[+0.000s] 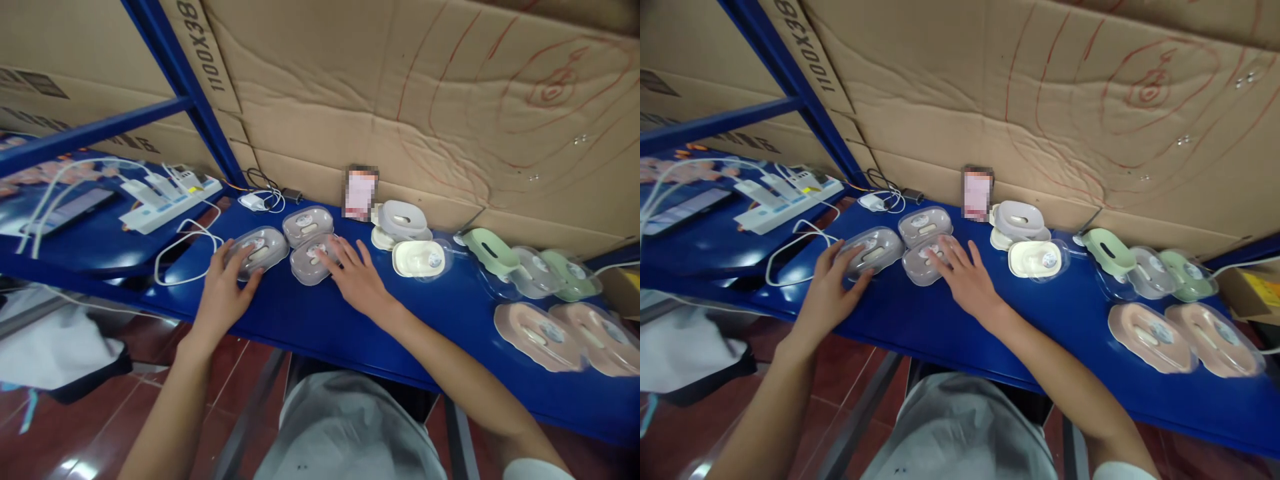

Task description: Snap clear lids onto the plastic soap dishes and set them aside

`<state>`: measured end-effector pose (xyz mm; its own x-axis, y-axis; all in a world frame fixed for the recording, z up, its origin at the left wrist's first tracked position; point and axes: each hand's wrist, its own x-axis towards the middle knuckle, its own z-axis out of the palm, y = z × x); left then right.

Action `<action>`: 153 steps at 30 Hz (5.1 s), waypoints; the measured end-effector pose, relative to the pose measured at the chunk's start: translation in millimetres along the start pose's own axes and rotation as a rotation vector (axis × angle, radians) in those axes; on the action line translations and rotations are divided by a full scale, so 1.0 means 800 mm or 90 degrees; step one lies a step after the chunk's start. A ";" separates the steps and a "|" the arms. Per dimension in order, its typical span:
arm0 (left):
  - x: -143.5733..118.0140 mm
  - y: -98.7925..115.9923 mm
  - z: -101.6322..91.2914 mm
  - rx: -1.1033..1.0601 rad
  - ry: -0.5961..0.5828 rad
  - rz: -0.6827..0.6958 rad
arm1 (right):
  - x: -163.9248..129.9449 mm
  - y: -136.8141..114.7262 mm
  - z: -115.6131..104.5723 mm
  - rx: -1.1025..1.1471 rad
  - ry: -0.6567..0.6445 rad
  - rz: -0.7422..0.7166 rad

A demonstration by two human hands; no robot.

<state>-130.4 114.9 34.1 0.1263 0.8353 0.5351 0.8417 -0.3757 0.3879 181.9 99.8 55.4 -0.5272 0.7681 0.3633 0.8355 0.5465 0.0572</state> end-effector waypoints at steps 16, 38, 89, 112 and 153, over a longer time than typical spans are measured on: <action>-0.002 0.245 0.118 -0.061 -0.277 0.471 | -0.248 0.106 -0.040 -0.106 -0.015 0.398; -0.076 0.172 0.056 -0.063 -0.220 0.251 | -0.106 0.176 -0.030 0.013 0.057 0.284; -0.085 0.183 0.055 -0.330 -0.328 0.036 | -0.223 0.055 -0.058 0.242 0.070 0.368; -0.108 0.179 0.057 -0.336 -0.308 0.030 | -0.186 -0.045 -0.043 0.042 0.013 0.093; -0.112 0.166 0.030 -0.161 -0.119 0.250 | -0.189 0.111 -0.052 0.081 0.002 0.232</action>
<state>-17.6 -0.2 19.4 0.5203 0.6599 0.5420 0.5611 -0.7426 0.3656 341.9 18.2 44.0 -0.1986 0.9186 0.3416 0.9420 0.2751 -0.1922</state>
